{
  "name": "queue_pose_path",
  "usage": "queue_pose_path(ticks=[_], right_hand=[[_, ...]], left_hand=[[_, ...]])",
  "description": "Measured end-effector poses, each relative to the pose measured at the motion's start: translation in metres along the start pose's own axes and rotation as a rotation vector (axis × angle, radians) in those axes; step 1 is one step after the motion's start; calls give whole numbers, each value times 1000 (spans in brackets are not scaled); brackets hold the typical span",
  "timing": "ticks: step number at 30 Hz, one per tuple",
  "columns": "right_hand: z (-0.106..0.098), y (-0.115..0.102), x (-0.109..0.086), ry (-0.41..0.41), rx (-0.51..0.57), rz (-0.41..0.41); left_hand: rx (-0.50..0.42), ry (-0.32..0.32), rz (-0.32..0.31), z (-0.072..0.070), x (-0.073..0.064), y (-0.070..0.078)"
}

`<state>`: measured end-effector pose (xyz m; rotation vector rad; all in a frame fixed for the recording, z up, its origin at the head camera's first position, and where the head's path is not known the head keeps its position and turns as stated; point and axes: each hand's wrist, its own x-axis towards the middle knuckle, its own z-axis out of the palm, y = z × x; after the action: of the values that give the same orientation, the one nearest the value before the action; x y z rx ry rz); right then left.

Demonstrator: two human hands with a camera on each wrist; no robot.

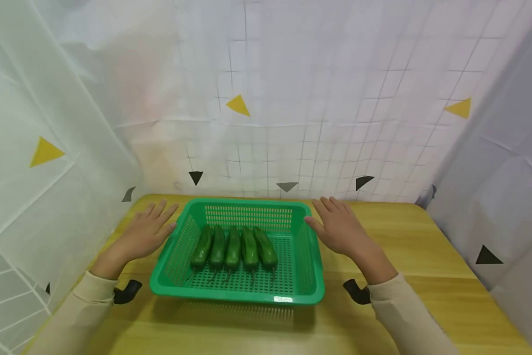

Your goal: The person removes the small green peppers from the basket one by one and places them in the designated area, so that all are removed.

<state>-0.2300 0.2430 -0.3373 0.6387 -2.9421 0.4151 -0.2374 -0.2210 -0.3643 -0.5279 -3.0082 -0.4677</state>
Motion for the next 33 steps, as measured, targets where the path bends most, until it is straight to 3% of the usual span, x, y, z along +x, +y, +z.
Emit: queue_pose_path(ticks=[11, 20, 29, 33], right_hand=[[-6, -5, 10, -13, -25, -17], [-8, -13, 24, -26, -24, -39], [-7, -23, 28, -47, 19, -42], [-4, -28, 31, -46, 31, -50]], left_hand=[[-8, 19, 17, 8, 3, -2], [-71, 14, 27, 11, 1, -1], [-103, 28, 89, 21, 3, -3], [-157, 24, 118, 27, 3, -5]])
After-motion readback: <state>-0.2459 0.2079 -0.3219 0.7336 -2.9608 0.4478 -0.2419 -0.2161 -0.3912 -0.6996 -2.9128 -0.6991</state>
